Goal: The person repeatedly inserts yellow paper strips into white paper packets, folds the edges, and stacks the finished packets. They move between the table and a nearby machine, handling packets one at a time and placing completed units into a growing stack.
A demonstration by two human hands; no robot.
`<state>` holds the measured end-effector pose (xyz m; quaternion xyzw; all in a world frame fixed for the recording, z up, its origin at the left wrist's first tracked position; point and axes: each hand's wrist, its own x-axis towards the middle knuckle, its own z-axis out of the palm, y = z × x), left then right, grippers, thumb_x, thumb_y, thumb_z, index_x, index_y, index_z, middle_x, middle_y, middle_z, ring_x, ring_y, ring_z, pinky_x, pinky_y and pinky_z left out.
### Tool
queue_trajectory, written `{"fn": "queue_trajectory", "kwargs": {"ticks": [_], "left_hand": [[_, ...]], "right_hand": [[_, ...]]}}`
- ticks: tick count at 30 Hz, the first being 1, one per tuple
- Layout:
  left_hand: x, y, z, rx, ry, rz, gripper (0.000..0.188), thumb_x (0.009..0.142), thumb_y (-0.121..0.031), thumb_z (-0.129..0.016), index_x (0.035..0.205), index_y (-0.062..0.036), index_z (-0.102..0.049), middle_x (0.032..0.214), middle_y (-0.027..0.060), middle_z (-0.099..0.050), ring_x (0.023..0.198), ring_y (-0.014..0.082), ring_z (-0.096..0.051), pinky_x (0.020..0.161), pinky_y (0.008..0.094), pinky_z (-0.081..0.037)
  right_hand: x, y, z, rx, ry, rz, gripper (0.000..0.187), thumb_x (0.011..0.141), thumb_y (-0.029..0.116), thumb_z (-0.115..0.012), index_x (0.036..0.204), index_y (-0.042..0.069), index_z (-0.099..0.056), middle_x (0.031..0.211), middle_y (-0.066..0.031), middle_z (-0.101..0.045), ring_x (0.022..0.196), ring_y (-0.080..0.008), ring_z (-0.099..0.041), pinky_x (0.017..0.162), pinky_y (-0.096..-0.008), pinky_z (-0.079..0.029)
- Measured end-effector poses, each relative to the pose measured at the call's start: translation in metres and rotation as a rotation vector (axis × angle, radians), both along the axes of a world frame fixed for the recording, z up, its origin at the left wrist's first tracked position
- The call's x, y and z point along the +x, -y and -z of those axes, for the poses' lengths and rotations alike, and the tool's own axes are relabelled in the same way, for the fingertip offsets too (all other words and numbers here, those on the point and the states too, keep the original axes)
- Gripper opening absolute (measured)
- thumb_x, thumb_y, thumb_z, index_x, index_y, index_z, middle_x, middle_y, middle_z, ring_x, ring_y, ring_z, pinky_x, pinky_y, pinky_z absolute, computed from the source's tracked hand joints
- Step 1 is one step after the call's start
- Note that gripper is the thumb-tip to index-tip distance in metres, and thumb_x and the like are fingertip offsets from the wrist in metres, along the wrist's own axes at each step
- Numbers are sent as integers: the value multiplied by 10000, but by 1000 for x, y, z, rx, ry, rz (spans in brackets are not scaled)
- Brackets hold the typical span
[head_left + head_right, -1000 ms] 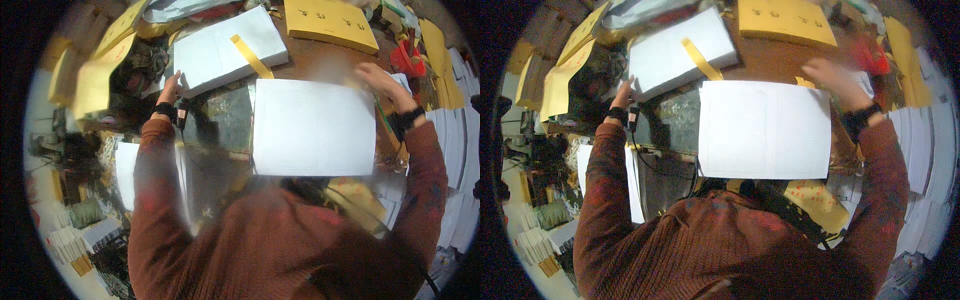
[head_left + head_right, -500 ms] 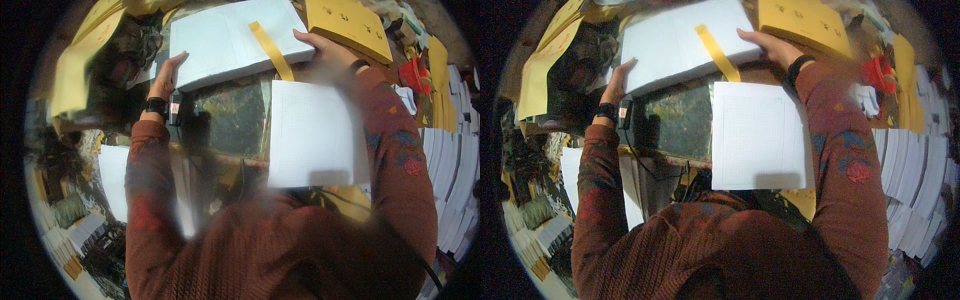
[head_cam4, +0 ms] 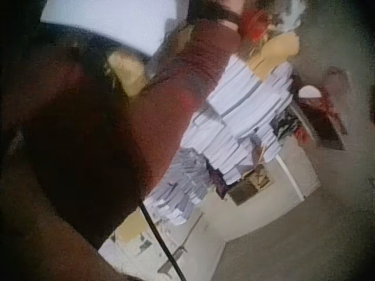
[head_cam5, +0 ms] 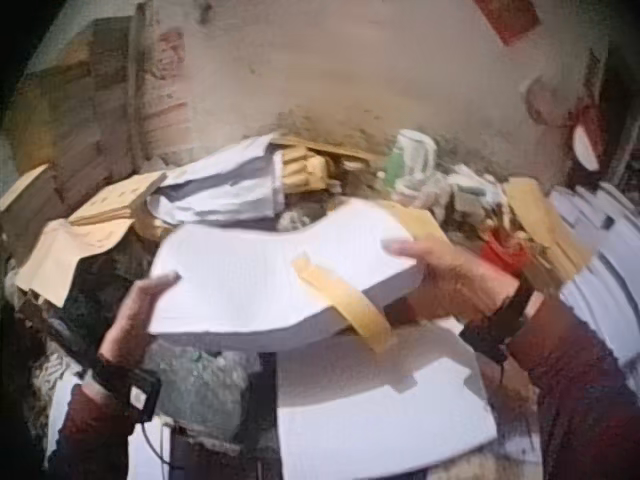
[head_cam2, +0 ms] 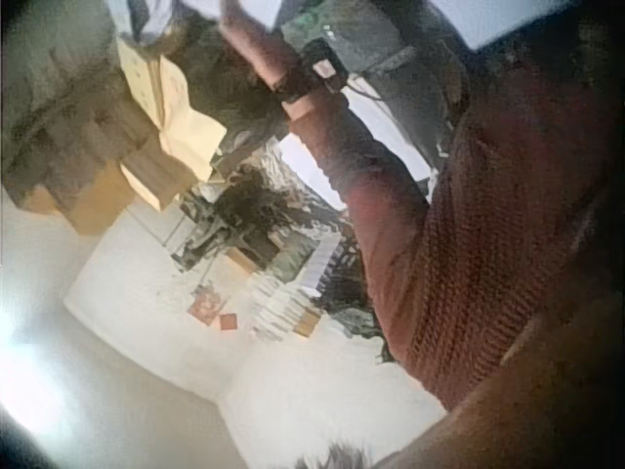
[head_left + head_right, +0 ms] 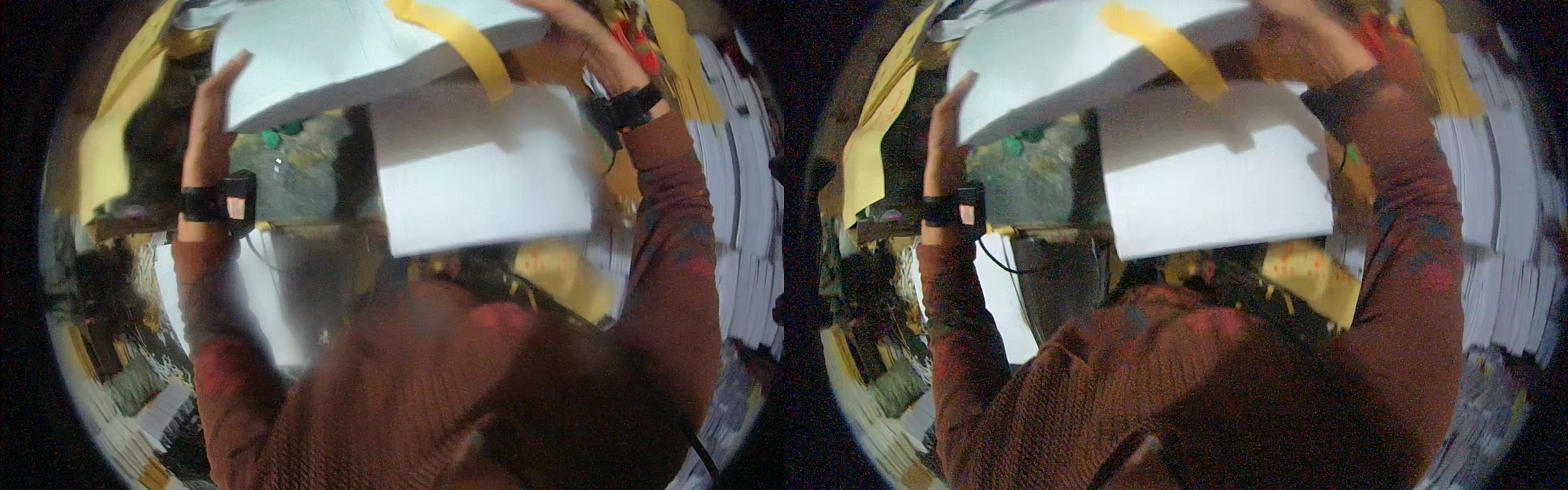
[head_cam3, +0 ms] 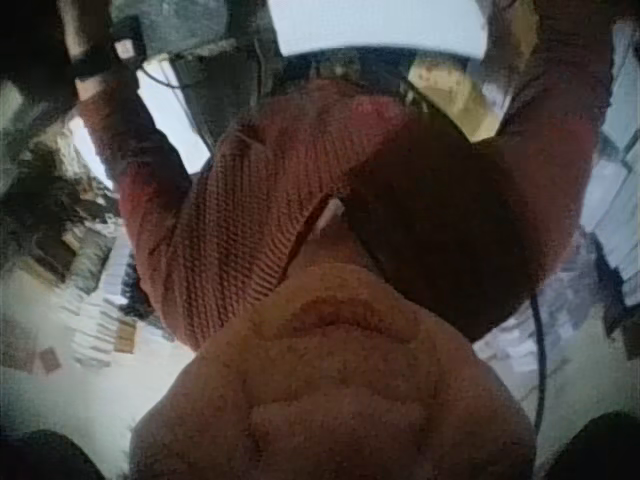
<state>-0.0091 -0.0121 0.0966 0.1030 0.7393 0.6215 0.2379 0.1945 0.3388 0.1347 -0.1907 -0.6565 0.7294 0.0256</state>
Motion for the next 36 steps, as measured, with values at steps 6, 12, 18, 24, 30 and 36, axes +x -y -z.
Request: {"fn": "queue_trajectory", "kwargs": {"ticks": [6,12,18,24,30,36], "left_hand": [[112,-20,-43,101,-26,24,465,899,-265,-450,1255,32,-475,1269,156,-501,1179,210,-475,1012,320,-335],[205,-40,28,-88,-2,143,520,797,-319,-639,1101,94,-553,1001,151,-605,897,210,-558,811,290,-413],[217,-45,86,189,211,176,506,858,-253,-570,1163,141,-485,1162,149,-544,1043,210,-519,924,302,-375],[223,-39,79,132,193,219,469,867,-279,-561,1152,89,-510,1109,101,-564,985,190,-531,876,280,-388],[216,-36,82,-94,88,201,491,879,-317,-548,1164,80,-500,1113,108,-559,989,187,-528,867,271,-392],[224,-41,78,38,153,187,528,883,-350,-540,1193,73,-479,1164,118,-536,1050,185,-511,892,268,-381]], "right_hand": [[167,-17,-39,178,-21,167,390,851,296,-592,1080,-21,-583,977,-63,-643,866,-140,-601,793,-273,-458],[269,12,62,54,133,345,523,795,335,-676,1158,-14,-535,1090,-111,-592,991,-178,-558,870,-297,-421],[285,-1,131,12,34,245,603,769,479,-651,1068,-42,-599,1029,-129,-618,933,-190,-576,786,-316,-460],[282,-14,129,341,188,213,788,748,591,-601,1185,-60,-523,1176,-201,-545,1065,-280,-526,891,-362,-412],[284,-29,138,571,370,207,954,732,717,-493,1212,-107,-471,1238,-254,-481,1150,-335,-469,980,-390,-348],[323,-40,174,170,224,412,692,847,617,-422,1109,-7,-565,1005,-160,-561,907,-305,-523,859,-467,-419]]}}
